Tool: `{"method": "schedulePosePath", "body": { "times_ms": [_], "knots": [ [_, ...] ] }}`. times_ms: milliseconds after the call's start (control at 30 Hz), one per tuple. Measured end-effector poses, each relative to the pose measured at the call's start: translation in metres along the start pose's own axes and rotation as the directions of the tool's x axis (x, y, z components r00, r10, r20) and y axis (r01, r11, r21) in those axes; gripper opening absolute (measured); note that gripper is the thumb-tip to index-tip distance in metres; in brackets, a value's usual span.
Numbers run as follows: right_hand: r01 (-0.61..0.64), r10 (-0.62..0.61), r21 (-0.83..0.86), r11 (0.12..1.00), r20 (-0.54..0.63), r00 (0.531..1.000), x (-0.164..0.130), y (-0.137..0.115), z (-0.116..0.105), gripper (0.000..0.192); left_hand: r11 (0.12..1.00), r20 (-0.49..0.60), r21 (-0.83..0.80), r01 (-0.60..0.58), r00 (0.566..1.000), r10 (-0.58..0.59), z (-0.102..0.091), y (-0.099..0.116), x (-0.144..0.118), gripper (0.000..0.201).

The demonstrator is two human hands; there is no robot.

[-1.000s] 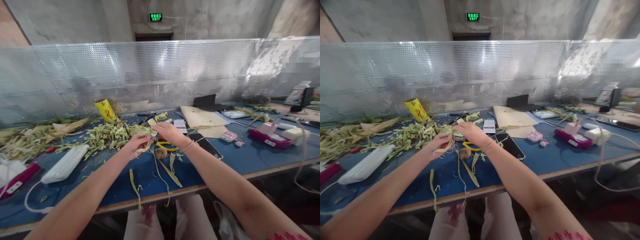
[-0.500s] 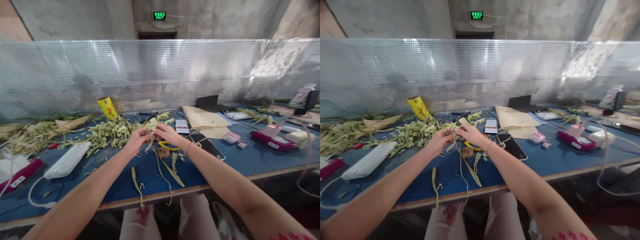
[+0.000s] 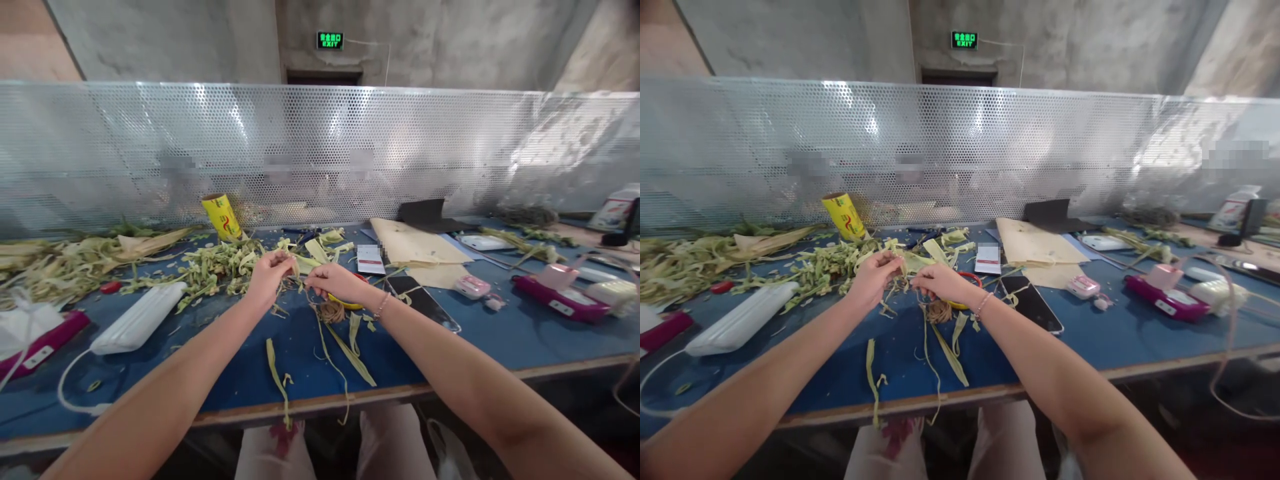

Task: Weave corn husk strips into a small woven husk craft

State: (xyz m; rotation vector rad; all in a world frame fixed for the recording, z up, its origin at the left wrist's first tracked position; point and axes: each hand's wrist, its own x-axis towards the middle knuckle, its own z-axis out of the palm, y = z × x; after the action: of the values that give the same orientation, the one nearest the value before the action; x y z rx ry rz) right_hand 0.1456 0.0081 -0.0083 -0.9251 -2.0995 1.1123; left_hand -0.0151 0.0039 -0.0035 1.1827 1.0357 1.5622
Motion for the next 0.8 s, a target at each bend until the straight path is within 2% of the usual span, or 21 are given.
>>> {"method": "schedulePosePath", "body": {
  "times_ms": [100, 200, 300, 433, 500, 533, 567, 600, 667, 700, 733, 800],
  "knots": [
    [-0.028, 0.026, -0.044, 0.999, -0.045, 0.999, -0.002, -0.005, -0.003, 0.018, 0.999, -0.079, -0.019, -0.037, 0.996, 0.036, -0.004, 0.001, 0.004, 0.024],
    [0.003, -0.001, -0.066, 0.998, 0.025, 1.0, -0.005, -0.007, -0.005, 0.017, 0.996, -0.113, -0.02, -0.092, 0.99, 0.089, -0.006, 0.001, 0.007, 0.022],
    [0.0, 0.011, -0.064, 0.998, 0.168, 0.986, -0.01, -0.007, -0.008, 0.02, 0.993, -0.118, 0.007, -0.119, 0.986, 0.119, -0.007, 0.0, 0.009, 0.021],
    [-0.042, 0.048, -0.025, 0.999, 0.429, 0.902, -0.016, -0.008, -0.015, 0.023, 0.989, -0.152, 0.022, -0.143, 0.978, 0.145, -0.012, -0.002, 0.014, 0.021],
    [-0.08, 0.055, 0.026, 0.996, 0.516, 0.855, -0.018, -0.009, -0.019, 0.023, 0.988, -0.161, 0.036, -0.149, 0.975, 0.153, -0.015, -0.004, 0.018, 0.02],
    [-0.093, 0.048, 0.06, 0.994, 0.525, 0.85, -0.018, -0.009, -0.02, 0.023, 0.988, -0.162, 0.047, -0.149, 0.975, 0.155, -0.016, -0.005, 0.02, 0.02],
    [-0.098, 0.035, 0.102, 0.99, 0.496, 0.868, -0.018, -0.008, -0.02, 0.022, 0.987, -0.16, 0.061, -0.151, 0.974, 0.159, -0.018, -0.006, 0.021, 0.019],
    [-0.094, 0.023, 0.145, 0.985, 0.424, 0.905, -0.017, -0.008, -0.02, 0.021, 0.984, -0.155, 0.08, -0.156, 0.974, 0.167, -0.019, -0.006, 0.023, 0.018],
    [-0.058, 0.023, 0.2, 0.978, 0.173, 0.985, -0.012, -0.004, -0.019, 0.02, 0.975, -0.148, 0.132, -0.179, 0.969, 0.198, -0.021, -0.008, 0.025, 0.017],
    [-0.042, 0.039, 0.189, 0.981, 0.021, 0.999, -0.009, -0.001, -0.019, 0.019, 0.969, -0.145, 0.16, -0.189, 0.966, 0.213, -0.022, -0.009, 0.026, 0.015],
    [-0.04, 0.053, 0.132, 0.99, -0.102, 0.993, -0.006, 0.002, -0.019, 0.019, 0.963, -0.143, 0.188, -0.193, 0.965, 0.221, -0.023, -0.01, 0.026, 0.014],
    [-0.072, 0.04, -0.098, 0.993, -0.296, 0.954, -0.001, 0.011, -0.02, 0.021, 0.957, -0.142, 0.232, -0.176, 0.967, 0.212, -0.023, -0.011, 0.027, 0.011]
  ]
}}
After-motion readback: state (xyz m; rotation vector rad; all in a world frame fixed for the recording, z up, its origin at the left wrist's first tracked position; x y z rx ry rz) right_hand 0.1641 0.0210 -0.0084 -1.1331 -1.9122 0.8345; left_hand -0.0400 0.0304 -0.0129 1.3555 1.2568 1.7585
